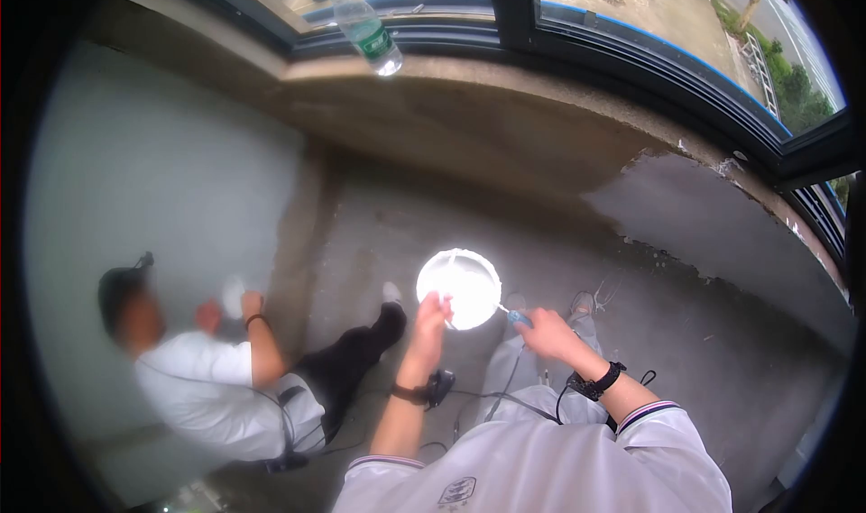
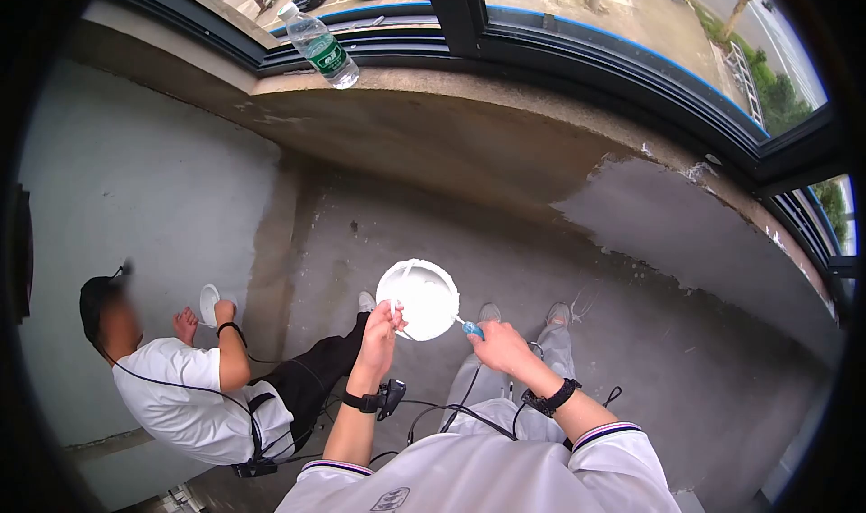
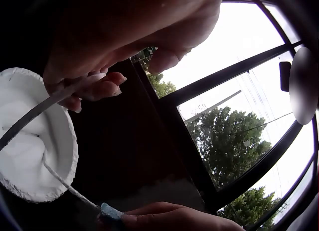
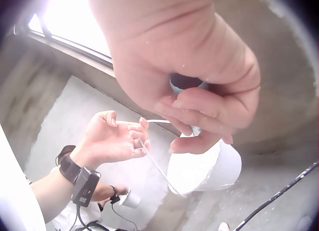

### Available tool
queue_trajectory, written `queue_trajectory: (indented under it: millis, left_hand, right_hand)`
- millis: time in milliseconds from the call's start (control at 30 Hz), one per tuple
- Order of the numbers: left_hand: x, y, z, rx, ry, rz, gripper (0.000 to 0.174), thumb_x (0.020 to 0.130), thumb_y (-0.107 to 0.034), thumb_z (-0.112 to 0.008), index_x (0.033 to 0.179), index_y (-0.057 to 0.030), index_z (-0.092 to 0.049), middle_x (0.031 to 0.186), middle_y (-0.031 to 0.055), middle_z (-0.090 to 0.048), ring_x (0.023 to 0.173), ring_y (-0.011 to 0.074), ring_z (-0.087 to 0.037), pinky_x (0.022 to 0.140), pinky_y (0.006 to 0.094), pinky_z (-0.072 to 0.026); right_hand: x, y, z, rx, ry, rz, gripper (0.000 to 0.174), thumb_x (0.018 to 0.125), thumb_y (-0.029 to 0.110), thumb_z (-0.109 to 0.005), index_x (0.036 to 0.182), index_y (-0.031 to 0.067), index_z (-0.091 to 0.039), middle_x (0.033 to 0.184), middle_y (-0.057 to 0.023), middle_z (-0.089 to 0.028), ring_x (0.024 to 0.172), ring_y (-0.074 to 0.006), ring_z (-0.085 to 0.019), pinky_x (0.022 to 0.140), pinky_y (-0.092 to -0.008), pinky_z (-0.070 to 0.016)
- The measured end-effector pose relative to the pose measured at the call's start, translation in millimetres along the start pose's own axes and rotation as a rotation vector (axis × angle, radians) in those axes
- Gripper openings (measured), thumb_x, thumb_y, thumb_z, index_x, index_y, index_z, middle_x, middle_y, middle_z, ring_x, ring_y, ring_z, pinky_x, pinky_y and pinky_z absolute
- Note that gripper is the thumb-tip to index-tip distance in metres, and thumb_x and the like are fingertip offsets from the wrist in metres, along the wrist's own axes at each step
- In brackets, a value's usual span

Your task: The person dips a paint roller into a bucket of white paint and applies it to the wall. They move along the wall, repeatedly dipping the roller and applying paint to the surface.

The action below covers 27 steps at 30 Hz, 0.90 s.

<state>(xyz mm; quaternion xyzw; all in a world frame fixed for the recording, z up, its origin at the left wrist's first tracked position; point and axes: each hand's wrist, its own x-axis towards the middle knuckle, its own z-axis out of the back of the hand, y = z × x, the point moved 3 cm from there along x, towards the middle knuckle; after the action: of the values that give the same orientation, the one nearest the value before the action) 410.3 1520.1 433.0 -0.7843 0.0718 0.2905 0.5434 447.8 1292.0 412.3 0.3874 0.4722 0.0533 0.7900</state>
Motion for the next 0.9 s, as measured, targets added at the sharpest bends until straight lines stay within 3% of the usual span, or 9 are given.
queue_trajectory:
  millis: [133, 467, 767, 900]
  left_hand:
    - [3.1, -1.3, -6.1, 0.000, 0.012, -0.003, 0.034, 0.073, -0.005, -0.043, 0.105, 0.0002, -0.053, 0.082, -0.0018, -0.045, 0.077, 0.0098, -0.040, 0.082, 0.0269, -0.0362]
    - [8.9, 3.7, -5.2, -0.043, -0.014, 0.002, 0.038, 0.074, -0.003, -0.043, 0.110, 0.0023, -0.053, 0.082, -0.0011, -0.046, 0.077, 0.0109, -0.042, 0.084, 0.0284, -0.0379]
    - [6.4, 0.1, 0.5, -0.082, -0.102, 0.011, 0.038, 0.073, -0.002, -0.042, 0.109, 0.0032, -0.052, 0.081, -0.0006, -0.045, 0.078, 0.0120, -0.042, 0.079, 0.0270, -0.0379]
    - [6.8, -0.5, 4.5, -0.142, -0.122, 0.019, 0.037, 0.073, -0.002, -0.043, 0.108, 0.0034, -0.052, 0.081, -0.0007, -0.045, 0.076, 0.0120, -0.042, 0.079, 0.0267, -0.0378]
  right_hand:
    - [-0.5, -4.2, -6.7, -0.035, -0.138, 0.174, 0.025, 0.093, 0.024, -0.056, 0.097, 0.0003, -0.063, 0.084, -0.0247, -0.067, 0.083, -0.0474, -0.063, 0.079, -0.0538, -0.0498]
    - [-45.3, 3.1, 2.0, -0.201, -0.265, 0.237, 0.031, 0.090, 0.025, -0.060, 0.115, 0.0051, -0.061, 0.073, -0.0218, -0.066, 0.072, -0.0447, -0.064, 0.067, -0.0540, -0.0515]
    - [-76.5, 9.0, 27.3, 0.011, -0.245, 0.193, 0.036, 0.089, 0.024, -0.063, 0.120, 0.0065, -0.065, 0.070, -0.0223, -0.062, 0.067, -0.0403, -0.063, 0.065, -0.0440, -0.0499]
    - [-77.4, 10.1, 27.9, 0.048, -0.268, 0.211, 0.037, 0.088, 0.023, -0.064, 0.121, 0.0061, -0.065, 0.075, -0.0227, -0.064, 0.071, -0.0389, -0.065, 0.066, -0.0418, -0.0501]
